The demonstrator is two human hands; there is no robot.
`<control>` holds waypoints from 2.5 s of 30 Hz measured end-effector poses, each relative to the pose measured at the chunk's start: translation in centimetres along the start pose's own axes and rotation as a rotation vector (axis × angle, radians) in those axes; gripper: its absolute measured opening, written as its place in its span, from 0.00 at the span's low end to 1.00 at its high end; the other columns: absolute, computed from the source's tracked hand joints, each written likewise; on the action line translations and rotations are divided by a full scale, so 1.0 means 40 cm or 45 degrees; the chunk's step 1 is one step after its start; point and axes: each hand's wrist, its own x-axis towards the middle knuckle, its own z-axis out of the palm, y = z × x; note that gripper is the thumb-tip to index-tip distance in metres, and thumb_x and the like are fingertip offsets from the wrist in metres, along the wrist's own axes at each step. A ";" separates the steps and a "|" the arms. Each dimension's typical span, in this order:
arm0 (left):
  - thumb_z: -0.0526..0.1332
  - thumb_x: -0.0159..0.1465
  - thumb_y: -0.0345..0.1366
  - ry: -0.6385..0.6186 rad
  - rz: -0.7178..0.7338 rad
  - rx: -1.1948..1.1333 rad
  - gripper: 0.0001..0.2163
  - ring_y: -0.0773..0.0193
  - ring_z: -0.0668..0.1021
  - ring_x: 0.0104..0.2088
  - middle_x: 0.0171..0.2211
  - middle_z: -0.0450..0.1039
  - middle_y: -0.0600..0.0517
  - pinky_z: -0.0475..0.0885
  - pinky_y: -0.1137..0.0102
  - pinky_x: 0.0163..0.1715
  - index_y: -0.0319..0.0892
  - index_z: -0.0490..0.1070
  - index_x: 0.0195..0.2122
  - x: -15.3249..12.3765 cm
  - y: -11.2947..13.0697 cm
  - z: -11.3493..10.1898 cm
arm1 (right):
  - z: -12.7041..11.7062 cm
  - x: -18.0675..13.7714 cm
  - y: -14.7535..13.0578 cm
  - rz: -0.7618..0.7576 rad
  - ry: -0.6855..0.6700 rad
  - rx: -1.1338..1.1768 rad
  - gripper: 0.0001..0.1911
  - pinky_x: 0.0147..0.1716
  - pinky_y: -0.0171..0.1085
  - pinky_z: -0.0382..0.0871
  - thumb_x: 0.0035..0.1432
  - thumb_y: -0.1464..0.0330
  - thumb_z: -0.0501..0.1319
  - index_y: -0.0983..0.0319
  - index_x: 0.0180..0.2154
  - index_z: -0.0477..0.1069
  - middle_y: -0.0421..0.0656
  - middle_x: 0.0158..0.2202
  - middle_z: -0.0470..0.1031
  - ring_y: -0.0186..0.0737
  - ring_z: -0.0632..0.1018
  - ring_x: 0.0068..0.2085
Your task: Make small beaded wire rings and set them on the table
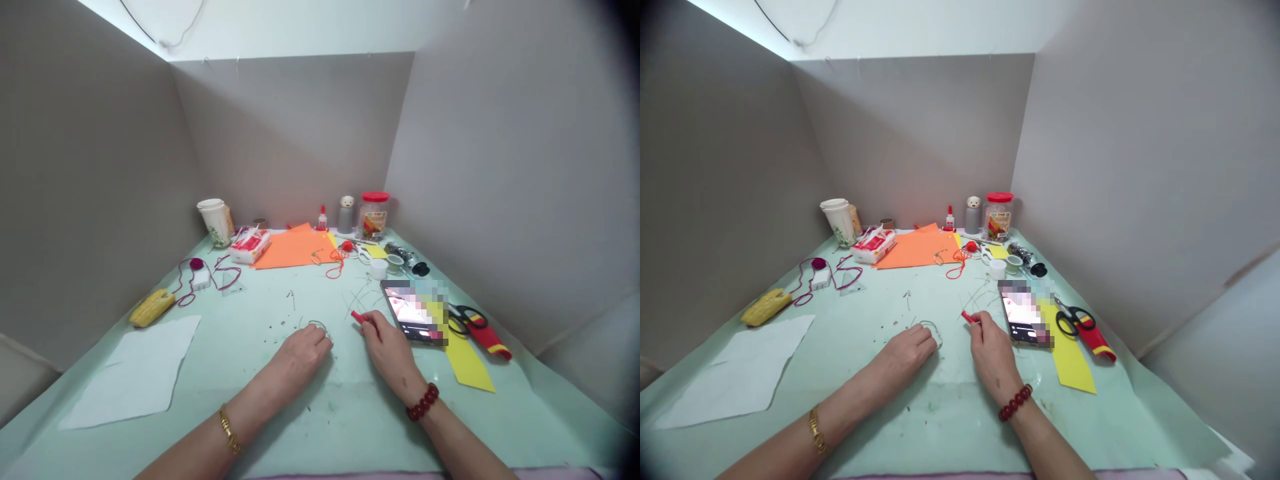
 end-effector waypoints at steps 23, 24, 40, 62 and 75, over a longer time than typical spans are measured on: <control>0.50 0.61 0.20 0.044 -0.017 -0.043 0.10 0.63 0.66 0.31 0.29 0.64 0.52 0.60 0.68 0.29 0.41 0.61 0.28 -0.001 -0.008 0.029 | 0.004 0.006 0.010 0.137 0.138 0.218 0.12 0.30 0.38 0.64 0.60 0.62 0.46 0.60 0.37 0.63 0.43 0.29 0.75 0.41 0.74 0.29; 0.51 0.61 0.19 0.048 -0.021 -0.049 0.10 0.63 0.66 0.31 0.29 0.64 0.52 0.60 0.69 0.29 0.42 0.61 0.28 -0.002 -0.009 0.032 | 0.001 0.006 0.009 0.145 0.170 0.243 0.13 0.29 0.37 0.64 0.60 0.61 0.46 0.60 0.37 0.63 0.43 0.29 0.75 0.41 0.74 0.28; 0.49 0.62 0.22 0.040 -0.104 -0.247 0.10 0.64 0.67 0.31 0.28 0.65 0.52 0.60 0.71 0.29 0.41 0.63 0.28 0.001 -0.022 0.027 | -0.020 0.004 -0.005 0.157 0.249 0.334 0.11 0.29 0.37 0.63 0.59 0.62 0.50 0.61 0.37 0.64 0.43 0.32 0.73 0.39 0.71 0.29; 0.66 0.55 0.41 0.441 -1.112 -2.377 0.10 0.73 0.65 0.28 0.28 0.60 0.57 0.64 0.76 0.31 0.42 0.67 0.30 -0.016 0.054 -0.065 | 0.019 -0.073 -0.155 -0.103 -0.056 0.546 0.09 0.32 0.36 0.66 0.56 0.64 0.54 0.61 0.28 0.69 0.41 0.27 0.71 0.39 0.71 0.30; 0.67 0.53 0.38 0.498 -1.092 -2.333 0.11 0.72 0.67 0.26 0.26 0.64 0.57 0.62 0.74 0.30 0.41 0.65 0.29 -0.019 0.090 -0.069 | 0.037 -0.105 -0.170 0.214 -0.249 1.023 0.07 0.31 0.34 0.63 0.47 0.66 0.61 0.64 0.26 0.69 0.39 0.24 0.68 0.35 0.68 0.28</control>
